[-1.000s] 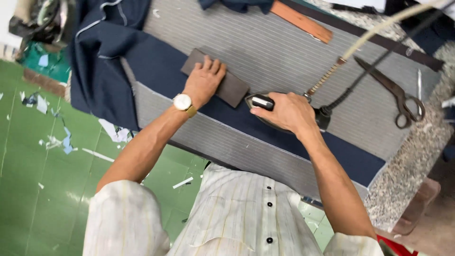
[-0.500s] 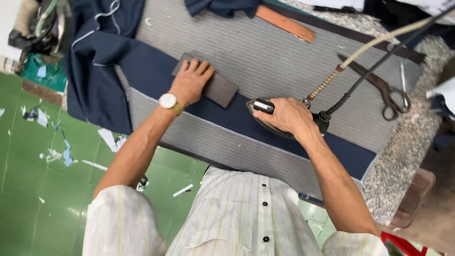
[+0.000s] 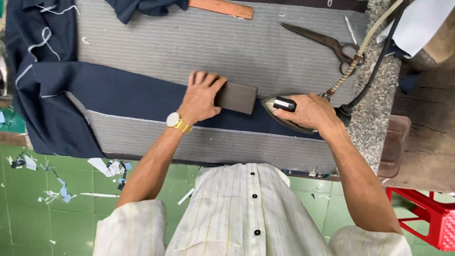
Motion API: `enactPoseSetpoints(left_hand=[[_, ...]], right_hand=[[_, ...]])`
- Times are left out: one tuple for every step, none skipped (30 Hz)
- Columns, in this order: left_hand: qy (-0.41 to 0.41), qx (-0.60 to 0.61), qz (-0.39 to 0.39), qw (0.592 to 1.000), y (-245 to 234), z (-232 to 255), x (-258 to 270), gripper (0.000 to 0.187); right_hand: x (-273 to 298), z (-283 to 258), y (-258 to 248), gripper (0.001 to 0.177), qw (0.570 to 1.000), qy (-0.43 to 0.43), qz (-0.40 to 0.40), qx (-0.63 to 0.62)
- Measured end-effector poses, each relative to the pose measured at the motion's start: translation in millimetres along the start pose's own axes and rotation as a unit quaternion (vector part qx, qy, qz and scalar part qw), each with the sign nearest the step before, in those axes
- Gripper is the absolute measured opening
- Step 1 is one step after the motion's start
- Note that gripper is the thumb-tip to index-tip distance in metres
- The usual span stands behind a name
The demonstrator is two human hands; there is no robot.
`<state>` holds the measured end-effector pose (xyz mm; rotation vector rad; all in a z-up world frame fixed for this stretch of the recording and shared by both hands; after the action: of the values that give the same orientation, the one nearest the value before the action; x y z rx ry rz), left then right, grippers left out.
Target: The person irons a large piece of dark blue fabric on a work table, then uses shears to trim the edges. They continue to iron the fabric, using a small wooden block to press seams and folds, and repeatedly adjust the fabric's position on the table.
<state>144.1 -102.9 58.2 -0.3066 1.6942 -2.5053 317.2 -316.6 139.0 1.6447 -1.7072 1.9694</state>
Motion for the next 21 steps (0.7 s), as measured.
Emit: enactPoseSetpoints(left_hand=[[0.015, -0.007, -0.002, 1.000, 6.1, 11.4, -7.2, 0.090], [0.018, -0.007, -0.002, 1.000, 12.5, 14.7, -9.6, 0.090], [0.012, -0.028, -0.022, 0.999, 20.4, 16.4, -13.0, 0.091], [0.007, -0.048, -0.042, 0.998, 28.3, 18.2, -16.5, 0.092], [0.010, -0.049, -0.044, 0.998, 26.4, 20.2, -16.7, 0.092], [0.003, -0.059, -0.059, 0.997, 26.2, 21.0, -16.9, 0.093], [-0.005, -0.070, -0.072, 0.995, 24.9, 21.2, -17.8, 0.094], [-0.003, -0.072, -0.072, 0.995, 21.5, 21.7, -14.6, 0.094], [-0.014, -0.091, -0.080, 0.993, 18.2, 20.7, -13.5, 0.092], [-0.025, -0.109, -0.087, 0.990, 15.3, 20.6, -13.4, 0.091], [-0.014, -0.112, -0.090, 0.990, 12.7, 17.1, -8.8, 0.091], [-0.051, -0.147, -0.104, 0.982, 10.9, 7.4, -4.8, 0.091], [-0.087, -0.182, -0.119, 0.972, 8.7, -3.3, 0.6, 0.091], [-0.075, -0.186, -0.123, 0.972, 12.2, -11.3, 3.8, 0.091], [-0.098, -0.199, -0.132, 0.966, 14.6, -23.9, 8.0, 0.093], [-0.122, -0.213, -0.141, 0.959, 16.2, -36.8, 11.9, 0.095], [-0.112, -0.217, -0.142, 0.959, 15.4, -32.2, 11.3, 0.095], [-0.129, -0.204, -0.146, 0.959, 13.8, -30.8, 11.6, 0.095], [-0.147, -0.191, -0.149, 0.959, 11.0, -29.9, 11.2, 0.096], [-0.138, -0.195, -0.149, 0.960, 12.2, -25.5, 10.5, 0.096], [-0.143, -0.196, -0.142, 0.960, 11.6, -23.0, 10.6, 0.097]], right_hand=[[3.5, 9.3, -0.1, 0.056, 1.000, 0.011, 0.007, -0.004], [6.8, 15.0, -0.5, 0.056, 1.000, 0.013, 0.008, -0.005], [9.9, 20.8, -1.6, 0.055, 1.000, 0.017, 0.009, -0.007], [12.9, 26.9, -2.6, 0.054, 1.000, 0.022, 0.011, -0.009], [12.9, 31.2, -1.6, 0.054, 1.000, 0.024, 0.011, -0.012], [12.9, 34.3, 0.0, 0.053, 1.000, 0.016, 0.006, -0.014], [11.7, 37.3, 0.2, 0.053, 1.000, 0.005, 0.003, -0.014], [14.6, 35.7, -4.8, 0.053, 1.000, 0.006, 0.005, -0.016], [18.9, 33.6, -9.4, 0.050, 1.000, -0.005, 0.008, -0.026], [23.2, 33.0, -14.6, 0.047, 0.999, -0.017, 0.012, -0.036], [21.4, 33.8, -13.7, 0.047, 0.999, -0.009, 0.015, -0.045], [19.0, 32.4, -13.5, 0.047, 0.998, -0.029, 0.019, -0.045], [16.8, 30.0, -11.9, 0.047, 0.997, -0.048, 0.022, -0.048], [8.2, 29.9, -4.3, 0.047, 0.997, -0.040, 0.024, -0.057], [-0.4, 25.0, 1.1, 0.044, 0.995, -0.072, 0.039, -0.059], [-8.8, 20.1, 6.0, 0.042, 0.991, -0.103, 0.055, -0.061], [-17.6, 16.0, 12.8, 0.042, 0.991, -0.096, 0.058, -0.068], [-25.7, 7.4, 18.4, 0.045, 0.988, -0.125, 0.063, -0.061], [-34.4, -1.6, 22.2, 0.047, 0.984, -0.154, 0.071, -0.052], [-37.1, -6.2, 26.7, 0.047, 0.984, -0.148, 0.075, -0.059], [-39.1, -15.1, 29.6, 0.052, 0.979, -0.173, 0.087, -0.059]])
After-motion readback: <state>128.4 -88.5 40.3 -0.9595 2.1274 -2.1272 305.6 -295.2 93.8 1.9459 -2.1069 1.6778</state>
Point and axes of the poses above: each hand's wrist, its own x-axis away from the middle knuckle, its own y-axis out of the palm, z = x × y, the point moved 6 cm from there along -x, towards the middle knuckle, and after that the axes turned 4 degrees about x, right-handed, at the moved point
